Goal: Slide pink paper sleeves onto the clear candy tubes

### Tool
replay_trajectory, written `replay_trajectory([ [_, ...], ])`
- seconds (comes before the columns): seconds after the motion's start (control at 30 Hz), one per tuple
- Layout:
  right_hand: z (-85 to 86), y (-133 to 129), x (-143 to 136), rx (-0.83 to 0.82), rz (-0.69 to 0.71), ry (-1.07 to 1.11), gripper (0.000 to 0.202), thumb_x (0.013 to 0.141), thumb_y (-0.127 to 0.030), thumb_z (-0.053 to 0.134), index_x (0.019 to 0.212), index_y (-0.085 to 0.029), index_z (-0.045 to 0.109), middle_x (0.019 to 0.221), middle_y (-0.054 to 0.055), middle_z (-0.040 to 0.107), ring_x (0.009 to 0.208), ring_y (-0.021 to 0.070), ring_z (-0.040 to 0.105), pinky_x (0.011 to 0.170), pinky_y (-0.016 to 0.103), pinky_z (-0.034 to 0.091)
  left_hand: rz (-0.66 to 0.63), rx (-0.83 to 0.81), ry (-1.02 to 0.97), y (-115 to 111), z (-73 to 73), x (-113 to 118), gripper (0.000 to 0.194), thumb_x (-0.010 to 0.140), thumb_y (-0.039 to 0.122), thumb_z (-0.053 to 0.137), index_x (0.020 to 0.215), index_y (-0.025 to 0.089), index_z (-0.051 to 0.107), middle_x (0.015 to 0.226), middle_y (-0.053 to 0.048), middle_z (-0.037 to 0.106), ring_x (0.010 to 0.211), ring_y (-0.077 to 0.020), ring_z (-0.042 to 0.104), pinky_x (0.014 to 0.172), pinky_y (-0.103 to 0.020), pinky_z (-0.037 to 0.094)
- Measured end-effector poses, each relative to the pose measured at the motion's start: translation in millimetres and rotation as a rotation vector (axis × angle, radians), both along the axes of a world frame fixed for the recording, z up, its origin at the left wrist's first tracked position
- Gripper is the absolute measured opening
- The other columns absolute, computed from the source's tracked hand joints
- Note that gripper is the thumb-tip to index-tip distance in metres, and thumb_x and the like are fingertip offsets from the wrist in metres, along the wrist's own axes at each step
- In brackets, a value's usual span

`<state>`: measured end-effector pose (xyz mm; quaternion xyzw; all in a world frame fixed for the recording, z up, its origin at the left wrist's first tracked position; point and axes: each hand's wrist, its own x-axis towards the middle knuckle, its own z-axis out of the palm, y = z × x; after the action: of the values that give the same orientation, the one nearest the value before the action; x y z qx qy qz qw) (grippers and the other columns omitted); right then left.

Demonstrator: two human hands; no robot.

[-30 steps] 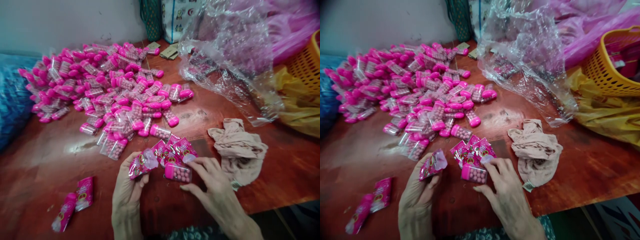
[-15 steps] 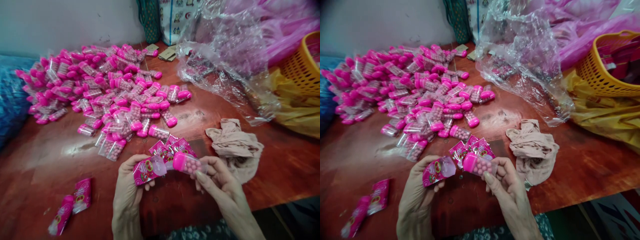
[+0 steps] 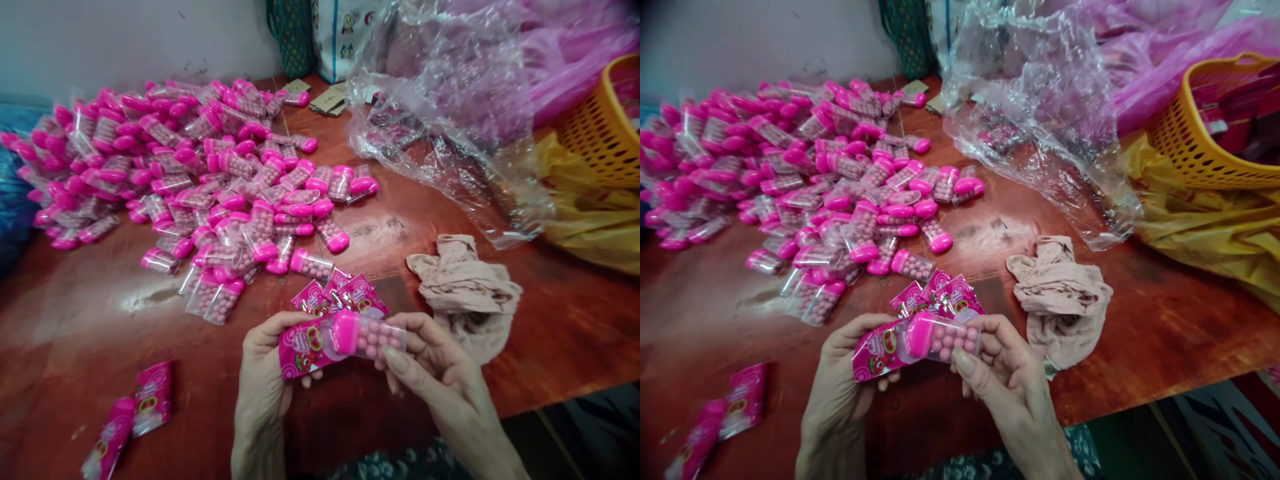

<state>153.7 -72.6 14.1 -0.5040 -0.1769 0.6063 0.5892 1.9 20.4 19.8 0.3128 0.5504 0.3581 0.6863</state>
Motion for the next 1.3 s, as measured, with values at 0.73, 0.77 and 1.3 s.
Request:
replay_trajectory([
  [0.73,-1.2,-3,25,-0.067,0.106,-0.011,0.024,0.077,-0.024,0.067,0.101,-0.024,0.063,0.085,0.003,0.069,0.074,0.015,0.064,0.063,0.022,0.051,-0.122,0.036,-0.014,-3,-7.4,6,0.014,0.052,0.011,0.074,0.064,0.017,0.076,0.059,-0.007,0.072,0.05,-0.0174,0.065,0.049,-0.02,0.053],
  [0.77,-2.3,-4,26,-0.058,0.114,-0.003,0.024,0.078,-0.023,0.067,0.101,-0.024,0.062,0.086,0.002,0.069,0.076,0.0151,0.064,0.066,0.023,0.051,-0.126,0.046,-0.018,-3,-7.3,7,0.014,0.053,0.011,0.073,0.065,0.017,0.076,0.06,-0.007,0.072,0.051,-0.0172,0.065,0.05,-0.019,0.053],
  [1.3,2.6,5,23,-0.013,0.099,-0.145,0.012,0.081,-0.021,0.062,0.093,-0.023,0.06,0.078,-0.002,0.066,0.068,0.0094,0.062,0.063,0.016,0.049,-0.093,-0.087,-0.179,-5,-1.7,9,0.019,0.054,0.018,0.078,0.073,0.017,0.075,0.072,-0.006,0.073,0.056,-0.0191,0.065,0.044,-0.025,0.055],
])
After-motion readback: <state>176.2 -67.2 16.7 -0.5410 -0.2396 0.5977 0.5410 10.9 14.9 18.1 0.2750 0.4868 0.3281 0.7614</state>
